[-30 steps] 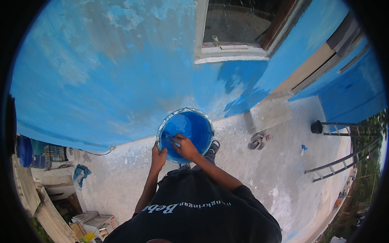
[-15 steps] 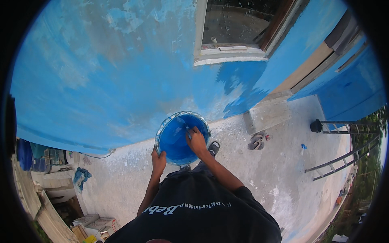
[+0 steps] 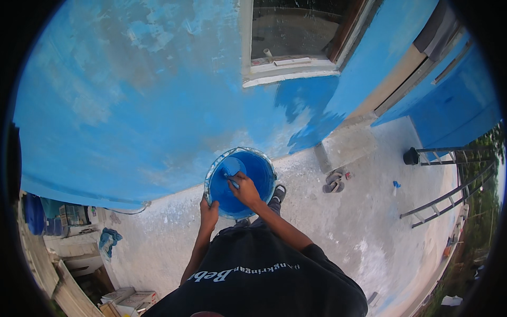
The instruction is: The person paints the lower section of a wall blue using a brush and a bucket of blue paint.
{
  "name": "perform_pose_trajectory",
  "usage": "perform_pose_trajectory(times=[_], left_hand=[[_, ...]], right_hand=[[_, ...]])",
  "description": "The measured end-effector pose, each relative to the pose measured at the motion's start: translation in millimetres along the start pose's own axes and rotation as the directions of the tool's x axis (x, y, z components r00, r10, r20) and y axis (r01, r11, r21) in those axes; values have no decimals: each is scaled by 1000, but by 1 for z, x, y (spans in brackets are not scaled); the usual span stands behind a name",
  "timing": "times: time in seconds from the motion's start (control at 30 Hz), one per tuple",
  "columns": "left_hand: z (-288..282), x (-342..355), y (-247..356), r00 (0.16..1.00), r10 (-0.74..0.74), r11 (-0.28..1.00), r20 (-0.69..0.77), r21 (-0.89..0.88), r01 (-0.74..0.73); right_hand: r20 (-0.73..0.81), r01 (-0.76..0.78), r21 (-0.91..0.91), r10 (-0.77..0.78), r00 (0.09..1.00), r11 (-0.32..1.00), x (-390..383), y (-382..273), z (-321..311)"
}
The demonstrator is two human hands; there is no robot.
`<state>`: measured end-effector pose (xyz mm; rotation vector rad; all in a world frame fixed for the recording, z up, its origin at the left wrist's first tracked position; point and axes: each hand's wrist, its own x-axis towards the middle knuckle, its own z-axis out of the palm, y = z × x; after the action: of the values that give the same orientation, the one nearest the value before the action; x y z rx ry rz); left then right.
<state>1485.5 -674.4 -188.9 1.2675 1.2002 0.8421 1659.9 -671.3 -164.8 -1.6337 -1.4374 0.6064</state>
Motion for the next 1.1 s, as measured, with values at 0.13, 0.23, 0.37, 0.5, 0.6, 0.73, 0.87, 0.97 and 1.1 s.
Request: perform_pose_trajectory(times=[0.13,0.23,0.37,0.5,0.6,0.73,0.87,0.97,1.1], left_hand=[[3,-1,-4,1000,-28,999,-3,-35,28],[8,-2,-2,999,41,999,-1,-35,-41],[12,-1,3,997,-52,987,-50,-157,43],[12,0,7,986,-157,966,-56,-217,142],[14,3,1,975,-197,957,-106,-235,168],[15,7,-3,959,-259,912,-116,-356,203],[14,5,15,920,-379,841,-95,-449,301],[15,6,16,922,-378,849,-86,-429,308],[20,2,29,915,-377,848,-141,-449,281]], right_hand=[[-54,2,74,2,999,997,-6,-13,-11],[-70,-6,48,9,997,999,-11,3,-11],[-35,-41,67,44,998,997,-12,11,-21],[-53,-129,375,160,986,918,-17,28,-37],[19,-270,854,491,871,445,-11,4,-65],[-59,9,995,530,846,96,-2,31,-90],[-262,234,964,584,769,124,30,45,-113],[-362,339,929,558,747,148,63,50,-130],[-451,431,886,535,715,172,109,56,-138]])
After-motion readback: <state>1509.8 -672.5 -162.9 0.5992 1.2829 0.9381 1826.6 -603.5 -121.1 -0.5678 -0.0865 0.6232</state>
